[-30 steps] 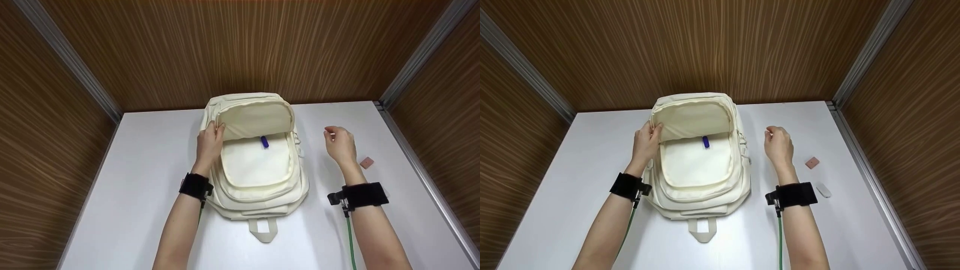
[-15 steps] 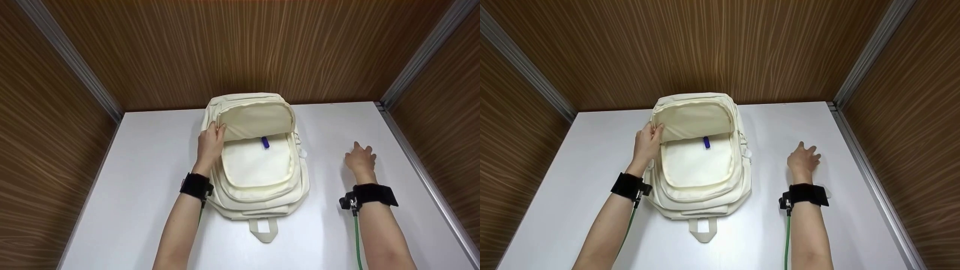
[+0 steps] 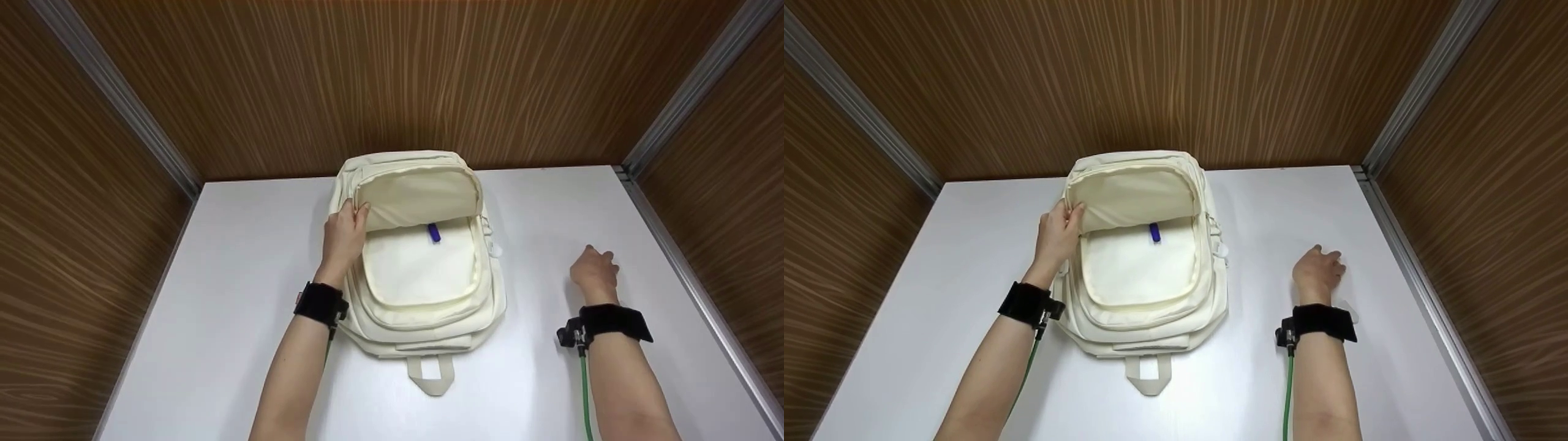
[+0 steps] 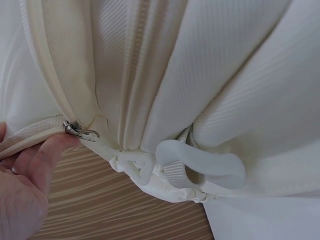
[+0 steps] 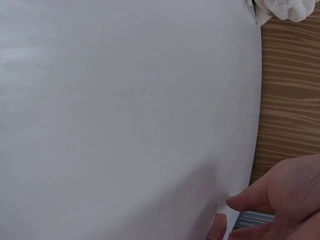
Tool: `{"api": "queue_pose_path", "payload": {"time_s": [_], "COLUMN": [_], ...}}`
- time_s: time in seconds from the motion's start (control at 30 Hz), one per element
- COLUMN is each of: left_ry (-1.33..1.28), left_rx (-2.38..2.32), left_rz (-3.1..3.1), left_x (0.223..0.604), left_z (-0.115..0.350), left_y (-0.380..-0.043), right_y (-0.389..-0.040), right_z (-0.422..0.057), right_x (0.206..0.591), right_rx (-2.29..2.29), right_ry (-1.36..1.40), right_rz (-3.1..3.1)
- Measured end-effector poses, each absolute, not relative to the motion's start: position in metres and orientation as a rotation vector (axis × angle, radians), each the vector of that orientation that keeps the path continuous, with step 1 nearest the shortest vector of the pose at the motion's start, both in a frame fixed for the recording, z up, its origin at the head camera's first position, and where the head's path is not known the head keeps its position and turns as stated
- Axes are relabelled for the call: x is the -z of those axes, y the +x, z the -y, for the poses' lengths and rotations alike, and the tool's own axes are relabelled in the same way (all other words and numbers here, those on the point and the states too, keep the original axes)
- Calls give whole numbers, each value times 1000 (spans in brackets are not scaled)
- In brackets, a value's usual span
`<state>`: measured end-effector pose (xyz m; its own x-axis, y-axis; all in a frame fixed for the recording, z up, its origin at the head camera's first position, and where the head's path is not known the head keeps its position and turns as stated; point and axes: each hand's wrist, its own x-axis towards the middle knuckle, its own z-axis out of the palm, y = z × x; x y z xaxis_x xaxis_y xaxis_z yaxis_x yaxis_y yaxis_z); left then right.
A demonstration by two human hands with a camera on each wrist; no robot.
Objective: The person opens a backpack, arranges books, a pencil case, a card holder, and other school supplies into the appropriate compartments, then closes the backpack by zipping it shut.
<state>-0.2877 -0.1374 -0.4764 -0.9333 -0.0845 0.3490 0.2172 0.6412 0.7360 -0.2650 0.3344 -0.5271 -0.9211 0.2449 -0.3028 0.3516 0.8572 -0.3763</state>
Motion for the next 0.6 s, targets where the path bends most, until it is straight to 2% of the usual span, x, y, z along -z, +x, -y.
{"api": "queue_pose_path", "payload": {"time_s": [0.6], "left_ry": [-92], "left_rx": [1201], "left_rz": [2520], "left_x": [478], "left_z": [137], "left_y": [-289], "right_y": [-261], "right_z": [-328], "right_x": [529], "right_rx": [540], "right_ry": [510], "right_rz": [-2952]}}
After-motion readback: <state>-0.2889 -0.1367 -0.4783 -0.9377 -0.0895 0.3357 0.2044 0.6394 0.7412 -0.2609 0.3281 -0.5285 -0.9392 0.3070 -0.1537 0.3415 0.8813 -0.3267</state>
